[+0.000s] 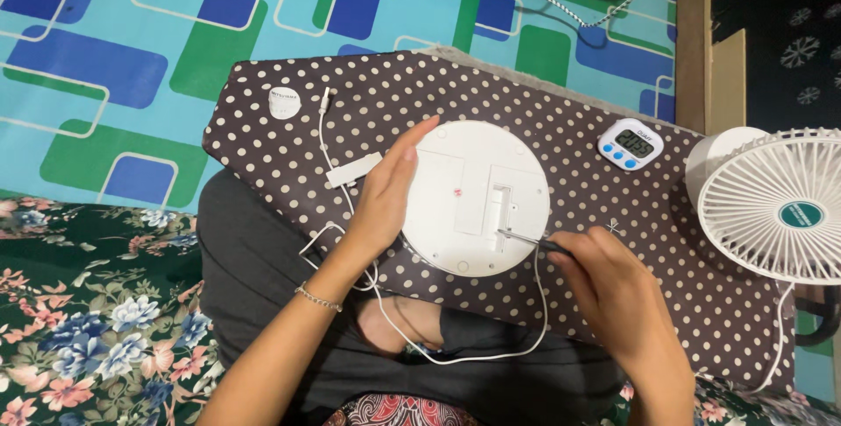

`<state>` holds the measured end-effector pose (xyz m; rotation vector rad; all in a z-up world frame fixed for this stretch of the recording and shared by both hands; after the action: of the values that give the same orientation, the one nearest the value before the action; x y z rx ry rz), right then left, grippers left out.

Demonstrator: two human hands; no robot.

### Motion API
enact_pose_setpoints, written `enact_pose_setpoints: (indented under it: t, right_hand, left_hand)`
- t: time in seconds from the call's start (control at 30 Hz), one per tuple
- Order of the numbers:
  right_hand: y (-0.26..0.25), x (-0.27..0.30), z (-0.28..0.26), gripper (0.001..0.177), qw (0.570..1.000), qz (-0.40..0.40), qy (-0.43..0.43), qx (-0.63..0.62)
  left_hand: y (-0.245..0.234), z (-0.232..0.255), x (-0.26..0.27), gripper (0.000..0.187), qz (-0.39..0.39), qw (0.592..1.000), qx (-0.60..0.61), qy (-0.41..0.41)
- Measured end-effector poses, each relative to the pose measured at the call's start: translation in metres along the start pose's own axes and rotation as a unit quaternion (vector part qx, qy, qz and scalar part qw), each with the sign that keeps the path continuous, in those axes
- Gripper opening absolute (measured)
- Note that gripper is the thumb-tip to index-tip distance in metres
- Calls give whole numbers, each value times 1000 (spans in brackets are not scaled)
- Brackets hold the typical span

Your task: The person disassembles a small white electric fan by removing the rear cover and unscrewing the front grille, then reassembles it by aligning and screwing the components back together. The person uses a screwdriver to remove and tighten screws and handles the fan base, grille, and cover.

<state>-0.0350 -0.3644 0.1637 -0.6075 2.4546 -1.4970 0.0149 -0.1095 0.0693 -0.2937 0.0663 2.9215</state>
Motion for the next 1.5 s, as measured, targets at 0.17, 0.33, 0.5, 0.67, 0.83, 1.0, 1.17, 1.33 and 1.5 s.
enact_pose_setpoints:
  t: [0.17, 0.33, 0.5, 0.67, 0.83, 1.0, 1.17, 1.33, 1.5]
  right_hand:
    - [13, 0, 7, 17, 999, -4, -19, -29]
    - [30, 5, 17, 17, 998, -19, -24, -50]
    - [41, 7, 22, 17, 998, -14, -12, -57]
    - [38, 4, 24, 17, 998, -25, -20, -61]
    - [42, -2, 30, 19, 989, -66, 29, -127]
    - [50, -5, 46, 19, 969, -109, 39, -220]
    - [58, -6, 62, 25, 953, -127, 32, -272]
    - [69, -4, 75, 29, 949, -123, 22, -290]
    - [73, -7, 77, 33, 934, -119, -21, -336]
  left_hand:
    - [0, -1, 1, 47, 3, 1000, 5, 9]
    - [1, 0, 1, 48, 2, 1000, 6, 2]
    - [2, 1, 0, 49, 1, 1000, 15, -4]
    - [2, 1, 3, 49, 2, 1000, 5, -9]
    - [2, -3, 0, 52, -2, 1000, 18, -5]
    - [3, -11, -1, 56, 0, 998, 69, 0]
    - [4, -13, 0, 56, -1, 996, 86, 10]
    - [5, -14, 0, 57, -7, 996, 87, 11]
    - [3, -16, -1, 56, -6, 998, 62, 13]
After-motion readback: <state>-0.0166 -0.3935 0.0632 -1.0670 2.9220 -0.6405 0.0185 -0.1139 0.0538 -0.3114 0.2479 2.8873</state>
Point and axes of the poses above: each hand's wrist, its own x-axis away from the middle knuckle, its own y-axis out of the palm, z = x × y, the point moved 3 cm from there along -x, towards the middle knuckle, and after that the axes turned 13 degrees about -z, right-handed, at the moved point
